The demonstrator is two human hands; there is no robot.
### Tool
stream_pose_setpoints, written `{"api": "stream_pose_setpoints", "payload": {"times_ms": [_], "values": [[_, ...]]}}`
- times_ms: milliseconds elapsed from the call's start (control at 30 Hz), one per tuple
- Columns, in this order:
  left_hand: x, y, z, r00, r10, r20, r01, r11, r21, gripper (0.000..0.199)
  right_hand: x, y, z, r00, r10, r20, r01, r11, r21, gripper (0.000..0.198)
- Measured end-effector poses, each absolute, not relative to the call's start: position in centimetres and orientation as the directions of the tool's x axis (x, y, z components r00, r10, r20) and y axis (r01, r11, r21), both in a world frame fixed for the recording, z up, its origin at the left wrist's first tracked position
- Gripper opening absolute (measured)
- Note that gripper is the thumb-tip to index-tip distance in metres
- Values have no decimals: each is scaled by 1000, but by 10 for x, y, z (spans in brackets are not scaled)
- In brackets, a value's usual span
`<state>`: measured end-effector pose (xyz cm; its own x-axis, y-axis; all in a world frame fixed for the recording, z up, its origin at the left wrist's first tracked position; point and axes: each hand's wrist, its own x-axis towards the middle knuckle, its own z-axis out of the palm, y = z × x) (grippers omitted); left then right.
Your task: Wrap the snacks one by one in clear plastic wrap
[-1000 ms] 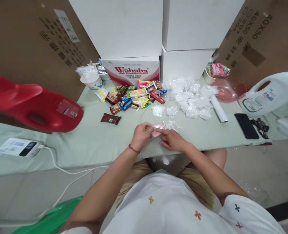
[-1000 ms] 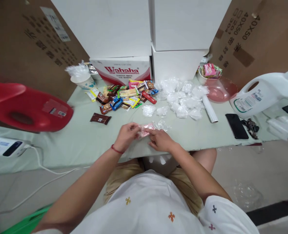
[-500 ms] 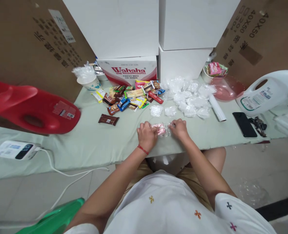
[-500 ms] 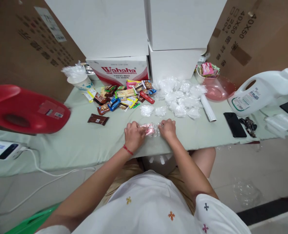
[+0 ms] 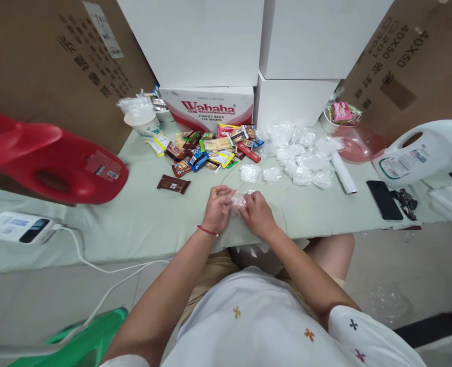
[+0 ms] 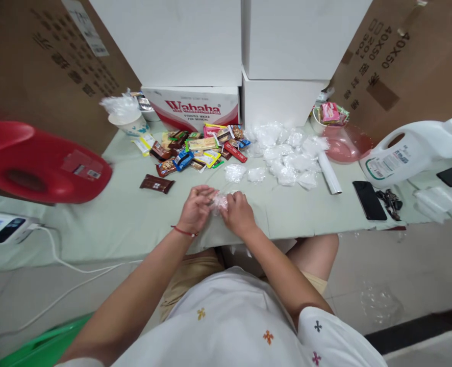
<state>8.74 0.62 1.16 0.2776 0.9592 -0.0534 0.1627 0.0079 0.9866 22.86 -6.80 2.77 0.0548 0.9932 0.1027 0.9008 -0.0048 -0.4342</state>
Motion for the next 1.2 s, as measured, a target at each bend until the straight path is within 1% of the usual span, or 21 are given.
{"api": "stream_pose_setpoints", "payload": {"times_ms": [33, 100, 133, 233, 300, 367, 400, 467, 533, 567, 667, 700, 767, 833, 933, 1033, 1100, 1133, 1200], "values": [[82, 7, 14, 276, 957, -83, 114, 53, 992, 49, 224, -74, 26, 34, 992, 123, 916, 18, -401, 48], [78, 4, 20, 288, 949, -128, 23, 127, 992, 48, 215, -82, 24, 22, 991, 134, 941, 25, -339, 65], [77, 2, 23, 299, 944, -138, -19, 150, 988, 47, 211, -84, 23, 30, 992, 125, 950, 11, -313, 68], [80, -7, 30, 334, 937, -102, -77, 135, 988, 46, 209, -83, 21, 39, 996, 80, 965, -17, -264, 66], [78, -10, 32, 335, 941, -40, -23, 51, 998, 48, 215, -81, 21, 8, 998, 62, 968, 8, -251, 64], [72, -11, 31, 337, 939, 73, 121, -119, 985, 44, 222, -80, 23, -31, 998, 53, 967, 44, -253, 62], [68, -12, 29, 358, 922, 146, 205, -230, 951, 42, 226, -80, 24, -43, 998, 50, 964, 54, -260, 62], [60, -15, 24, 444, 853, 276, 335, -444, 831, 42, 230, -80, 25, -47, 998, 51, 957, 60, -284, 63], [54, -19, 18, 518, 785, 341, 396, -573, 718, 45, 233, -81, 26, -41, 997, 63, 948, 58, -314, 64], [52, -21, 15, 535, 766, 356, 409, -603, 684, 47, 233, -81, 25, -38, 997, 72, 943, 60, -327, 64], [50, -18, 13, 556, 739, 380, 410, -641, 649, 52, 235, -81, 23, -42, 994, 99, 934, 74, -349, 64], [49, -14, 15, 572, 726, 383, 408, -657, 634, 49, 235, -81, 22, -46, 994, 103, 933, 80, -352, 65], [49, -3, 21, 609, 698, 376, 421, -686, 593, 33, 236, -81, 21, -51, 993, 111, 929, 87, -358, 65], [50, 8, 29, 630, 686, 363, 436, -700, 565, 19, 237, -80, 21, -50, 992, 120, 926, 91, -366, 66], [59, 18, 36, 630, 688, 360, 424, -693, 583, 16, 237, -77, 19, -40, 991, 130, 923, 87, -376, 63], [79, 18, 32, 606, 734, 305, 435, -627, 646, 15, 239, -75, 12, -48, 987, 155, 909, 107, -404, 52], [93, 15, 24, 538, 801, 262, 460, -540, 705, 12, 241, -76, 5, -49, 976, 212, 878, 143, -457, 48], [99, 14, 20, 491, 833, 254, 467, -498, 731, 12, 243, -77, 1, -41, 967, 252, 856, 164, -490, 50], [107, 12, 12, 399, 882, 252, 469, -433, 770, 19, 246, -82, -6, -31, 941, 337, 817, 218, -534, 61]]}}
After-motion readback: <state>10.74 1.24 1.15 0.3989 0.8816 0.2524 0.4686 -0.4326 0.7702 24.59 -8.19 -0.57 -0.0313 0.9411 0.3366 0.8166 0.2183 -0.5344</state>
